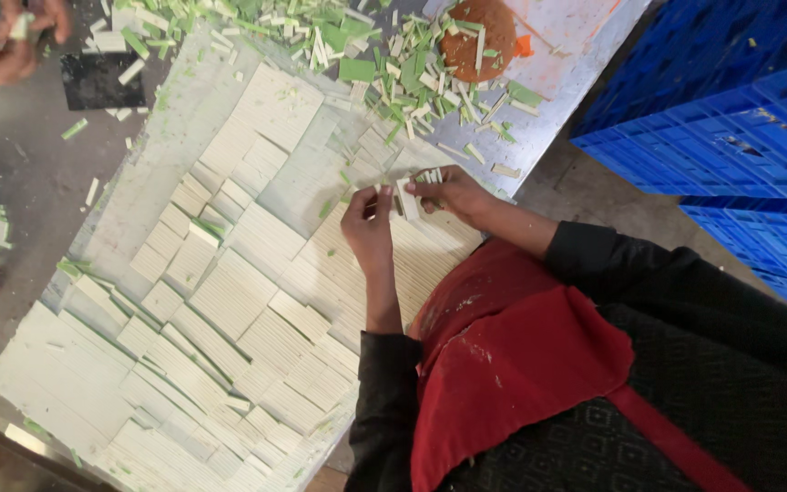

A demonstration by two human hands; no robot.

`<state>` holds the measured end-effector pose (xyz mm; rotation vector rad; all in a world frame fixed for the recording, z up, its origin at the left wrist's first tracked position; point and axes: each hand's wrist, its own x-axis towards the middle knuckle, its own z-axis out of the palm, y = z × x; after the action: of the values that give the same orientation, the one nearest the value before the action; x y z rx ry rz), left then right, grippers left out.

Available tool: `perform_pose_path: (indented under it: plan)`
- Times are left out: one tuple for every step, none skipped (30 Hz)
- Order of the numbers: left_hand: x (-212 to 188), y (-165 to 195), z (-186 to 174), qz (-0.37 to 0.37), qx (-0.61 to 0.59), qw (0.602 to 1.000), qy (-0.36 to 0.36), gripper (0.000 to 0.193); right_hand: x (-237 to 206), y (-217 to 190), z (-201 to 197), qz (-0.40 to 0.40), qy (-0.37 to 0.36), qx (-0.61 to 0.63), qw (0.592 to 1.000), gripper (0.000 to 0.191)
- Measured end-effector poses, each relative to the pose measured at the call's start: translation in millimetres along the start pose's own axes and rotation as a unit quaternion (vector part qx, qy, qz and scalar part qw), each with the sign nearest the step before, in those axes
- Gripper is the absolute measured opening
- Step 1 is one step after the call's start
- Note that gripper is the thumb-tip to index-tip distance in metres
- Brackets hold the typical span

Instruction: The person picks up small bundles of match splints and places them onto a slotted tray, arranging them into rows, while other workers at the same table sort and handle splints and blue crates hold finished bundles.

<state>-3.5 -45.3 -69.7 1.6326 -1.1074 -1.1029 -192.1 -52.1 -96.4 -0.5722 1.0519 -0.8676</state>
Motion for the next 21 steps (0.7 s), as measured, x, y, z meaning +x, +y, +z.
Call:
perform_pose_path:
  plan:
    - [3.5, -0.2, 2.8, 0.033, 0.042, 0.998, 0.030, 0.021, 3.0, 5.9, -2.0, -0.009, 0.000, -0.002, 1.000, 0.018]
    - [3.5, 0.1, 0.2, 0.066, 0.048, 0.996, 0.046, 0.022, 8.1, 9.9, -4.8, -0.034, -0.010, -0.008, 0.999, 0.018]
    - [4.3, 1.4, 1.4, 0.107, 0.041, 0.992, 0.053, 0.022, 12.4, 13.7, -5.9, -0.064, -0.018, -0.019, 0.998, 0.019]
    - [4.2, 2.0, 0.3, 0.161, 0.145, 0.974, 0.060, 0.022, 14.8, 16.7, -7.6, -0.090, -0.023, -0.032, 0.995, 0.019]
    - [3.7, 2.3, -2.3, 0.171, 0.176, 0.969, 0.029, 0.020, 16.6, 18.4, -8.7, -0.099, -0.025, -0.038, 0.994, 0.019]
    - [3.2, 0.7, -3.3, 0.176, 0.172, 0.969, 0.002, 0.021, 16.8, 19.9, -8.3, -0.107, -0.026, -0.042, 0.993, 0.019]
    - [4.2, -3.1, -4.0, 0.115, 0.140, 0.982, -0.057, 0.019, 15.6, 20.2, -8.5, -0.106, -0.024, -0.041, 0.993, 0.019]
    - [6.0, -8.9, -5.6, 0.100, 0.146, 0.981, -0.080, 0.022, 13.7, 20.1, -7.1, -0.102, -0.023, -0.038, 0.994, 0.019]
    - [8.0, -18.2, -4.6, 0.024, 0.152, 0.985, -0.082, 0.023, 10.6, 19.6, -5.7, -0.096, -0.020, -0.034, 0.995, 0.019]
    - [12.7, -29.2, -6.4, 0.049, 0.153, 0.983, -0.088, 0.024, 7.7, 18.3, -4.0, -0.090, -0.013, -0.031, 0.995, 0.019]
    - [22.1, -41.7, -3.5, 0.072, 0.155, 0.981, -0.090, 0.025, 5.1, 17.6, -0.3, -0.092, -0.012, -0.030, 0.995, 0.019]
    - [29.5, -55.7, 0.2, 0.020, 0.104, 0.989, -0.107, 0.027, 4.0, 15.2, 0.6, -0.082, -0.001, -0.025, 0.996, 0.019]
    - [35.9, -69.2, 1.9, -0.035, 0.056, 0.990, -0.122, 0.029, 2.3, 14.5, 4.3, -0.067, 0.007, -0.018, 0.998, 0.019]
    - [43.3, -79.7, 6.3, -0.070, 0.034, 0.987, -0.139, 0.029, 2.9, 12.4, 4.1, -0.052, 0.012, -0.011, 0.999, 0.019]
    - [47.4, -87.5, 8.0, -0.108, 0.012, 0.982, -0.155, 0.029, 2.7, 10.9, 4.9, -0.050, 0.015, -0.009, 0.999, 0.019]
    - [49.9, -91.6, 9.5, -0.148, -0.007, 0.975, -0.168, 0.030, 4.3, 11.1, 4.4, -0.046, 0.016, -0.006, 0.999, 0.019]
    - [49.1, -89.7, 10.9, -0.146, -0.010, 0.976, -0.164, 0.029, 5.0, 10.6, 4.0, -0.040, 0.017, -0.003, 0.999, 0.019]
    - [46.7, -90.0, 11.0, -0.146, -0.012, 0.976, -0.160, 0.028, 7.2, 12.2, 2.9, -0.038, 0.012, 0.001, 0.999, 0.018]
    - [43.2, -87.1, 10.1, -0.148, -0.013, 0.977, -0.154, 0.027, 9.6, 13.5, 1.7, -0.035, 0.008, 0.005, 0.999, 0.018]
    - [38.4, -80.0, 9.2, -0.133, -0.009, 0.981, -0.140, 0.026, 12.1, 15.8, -0.3, -0.030, 0.002, 0.010, 1.000, 0.018]
    - [32.8, -71.8, 8.1, -0.120, -0.003, 0.985, -0.124, 0.025, 15.8, 18.6, -0.6, -0.034, -0.007, 0.010, 0.999, 0.019]
